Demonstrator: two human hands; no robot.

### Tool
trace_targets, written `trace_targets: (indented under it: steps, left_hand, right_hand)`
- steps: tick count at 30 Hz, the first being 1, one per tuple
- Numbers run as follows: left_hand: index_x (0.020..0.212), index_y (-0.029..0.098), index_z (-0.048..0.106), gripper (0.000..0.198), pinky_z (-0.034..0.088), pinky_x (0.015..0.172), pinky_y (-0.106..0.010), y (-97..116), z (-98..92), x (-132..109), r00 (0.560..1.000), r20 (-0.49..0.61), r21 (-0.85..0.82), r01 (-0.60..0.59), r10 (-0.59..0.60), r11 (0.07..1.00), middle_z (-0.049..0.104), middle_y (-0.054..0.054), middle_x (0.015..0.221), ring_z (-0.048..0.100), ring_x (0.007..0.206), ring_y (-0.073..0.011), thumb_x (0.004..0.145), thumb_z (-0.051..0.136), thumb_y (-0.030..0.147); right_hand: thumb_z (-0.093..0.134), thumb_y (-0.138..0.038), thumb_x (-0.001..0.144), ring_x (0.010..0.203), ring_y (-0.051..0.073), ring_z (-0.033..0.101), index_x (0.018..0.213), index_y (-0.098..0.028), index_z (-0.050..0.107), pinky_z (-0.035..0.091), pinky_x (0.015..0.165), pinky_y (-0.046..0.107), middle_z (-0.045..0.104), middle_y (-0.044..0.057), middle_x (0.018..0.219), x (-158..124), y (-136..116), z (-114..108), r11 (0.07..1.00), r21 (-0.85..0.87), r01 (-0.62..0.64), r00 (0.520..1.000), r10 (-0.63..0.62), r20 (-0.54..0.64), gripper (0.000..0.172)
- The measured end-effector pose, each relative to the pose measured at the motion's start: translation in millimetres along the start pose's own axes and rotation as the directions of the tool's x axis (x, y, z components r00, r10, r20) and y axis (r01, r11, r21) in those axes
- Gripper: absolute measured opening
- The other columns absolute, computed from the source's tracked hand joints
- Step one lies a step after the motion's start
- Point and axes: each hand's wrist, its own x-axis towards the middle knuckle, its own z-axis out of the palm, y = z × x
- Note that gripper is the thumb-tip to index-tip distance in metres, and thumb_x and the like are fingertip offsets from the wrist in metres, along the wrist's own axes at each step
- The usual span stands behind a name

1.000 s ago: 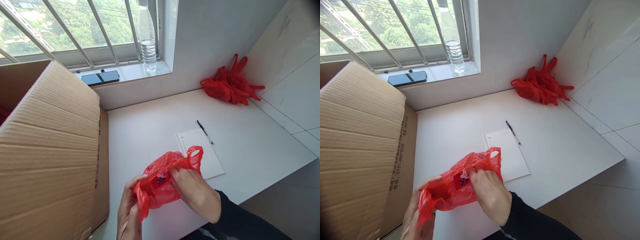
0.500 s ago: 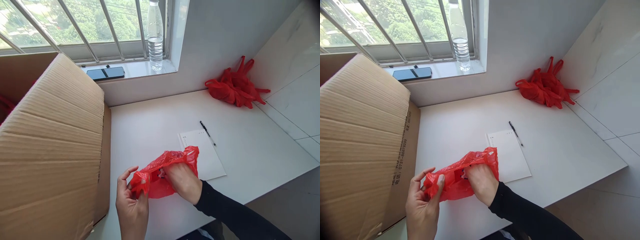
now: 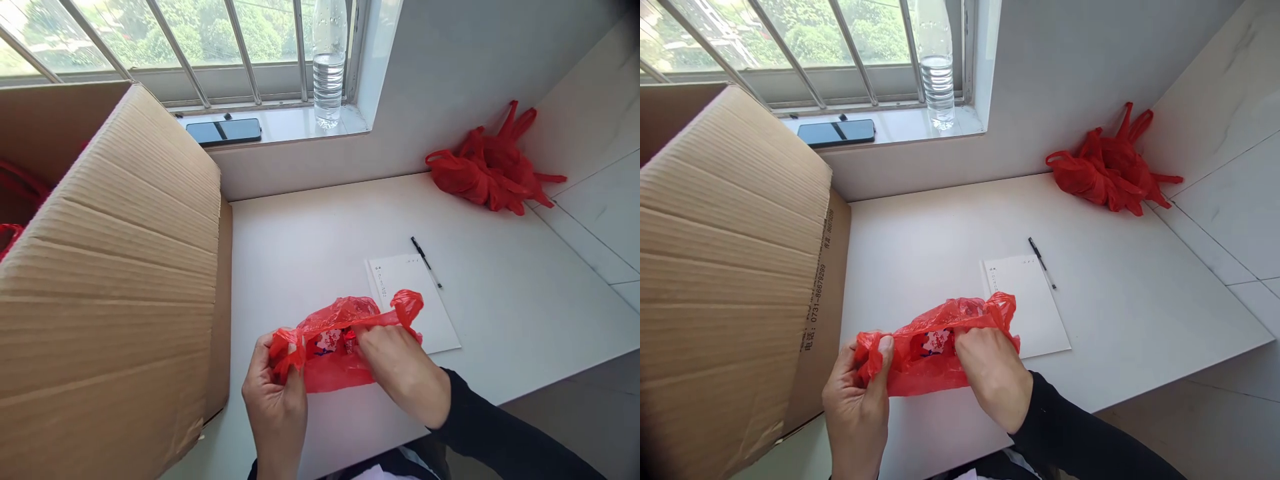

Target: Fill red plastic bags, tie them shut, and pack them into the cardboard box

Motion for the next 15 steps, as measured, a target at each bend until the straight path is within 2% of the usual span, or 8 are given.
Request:
trace_targets:
  steps: [3,7,9,12,15]
  left_hand:
    - [0.098,0.023,0.066,0.018,0.051,0.064,-0.021,1.6,3.1,-1.9,0.999,0.034,0.007,0.009,-0.009,1.000,0.066,0.002,0.085,0.061,0.070,-0.0130,0.093,0.066,0.040]
    - [0.105,0.023,0.069,0.024,0.054,0.070,-0.023,8.2,4.9,-2.2,0.998,0.053,0.036,0.016,-0.018,0.999,0.070,-0.001,0.097,0.065,0.080,-0.0156,0.093,0.065,0.044]
    - [0.107,0.024,0.070,0.026,0.055,0.073,-0.021,10.7,3.8,-1.7,0.999,0.034,0.067,-0.021,0.019,0.998,0.070,-0.002,0.104,0.067,0.087,-0.0159,0.094,0.064,0.046]
    - [0.108,0.026,0.070,0.023,0.055,0.073,-0.017,12.2,1.9,-1.6,0.996,0.012,0.090,-0.094,0.093,0.991,0.071,-0.002,0.109,0.068,0.092,-0.0148,0.095,0.064,0.044]
    - [0.106,0.026,0.071,0.023,0.055,0.066,-0.016,14.5,2.6,-3.4,0.994,0.007,0.083,-0.113,0.113,0.990,0.072,-0.002,0.107,0.069,0.090,-0.0152,0.093,0.066,0.044]
  right_hand:
    - [0.048,0.016,0.068,0.051,0.020,0.062,0.074,-0.017,0.062,0.022,0.042,0.031,0.064,0.004,0.059,3.4,2.2,1.6,0.998,-0.059,0.007,0.998,-0.003,0.065,0.037]
    - [0.050,0.012,0.072,0.050,0.020,0.063,0.100,-0.017,0.064,0.020,0.039,0.031,0.067,0.002,0.065,6.0,3.1,2.8,0.999,-0.052,0.012,0.997,-0.008,0.076,0.043]
    - [0.050,0.010,0.074,0.050,0.020,0.063,0.112,-0.018,0.060,0.019,0.039,0.031,0.068,0.001,0.067,4.0,3.3,2.4,0.999,-0.046,0.013,0.998,-0.010,0.067,0.049]
    - [0.050,0.010,0.073,0.052,0.021,0.064,0.115,-0.018,0.058,0.020,0.041,0.031,0.070,0.002,0.071,2.3,1.4,0.8,0.998,-0.048,0.035,0.998,-0.032,0.054,0.052]
    - [0.052,0.007,0.075,0.058,0.020,0.063,0.116,-0.017,0.057,0.029,0.047,0.030,0.070,0.003,0.075,7.3,-5.3,-2.2,0.992,-0.025,0.126,0.992,-0.125,0.024,0.048]
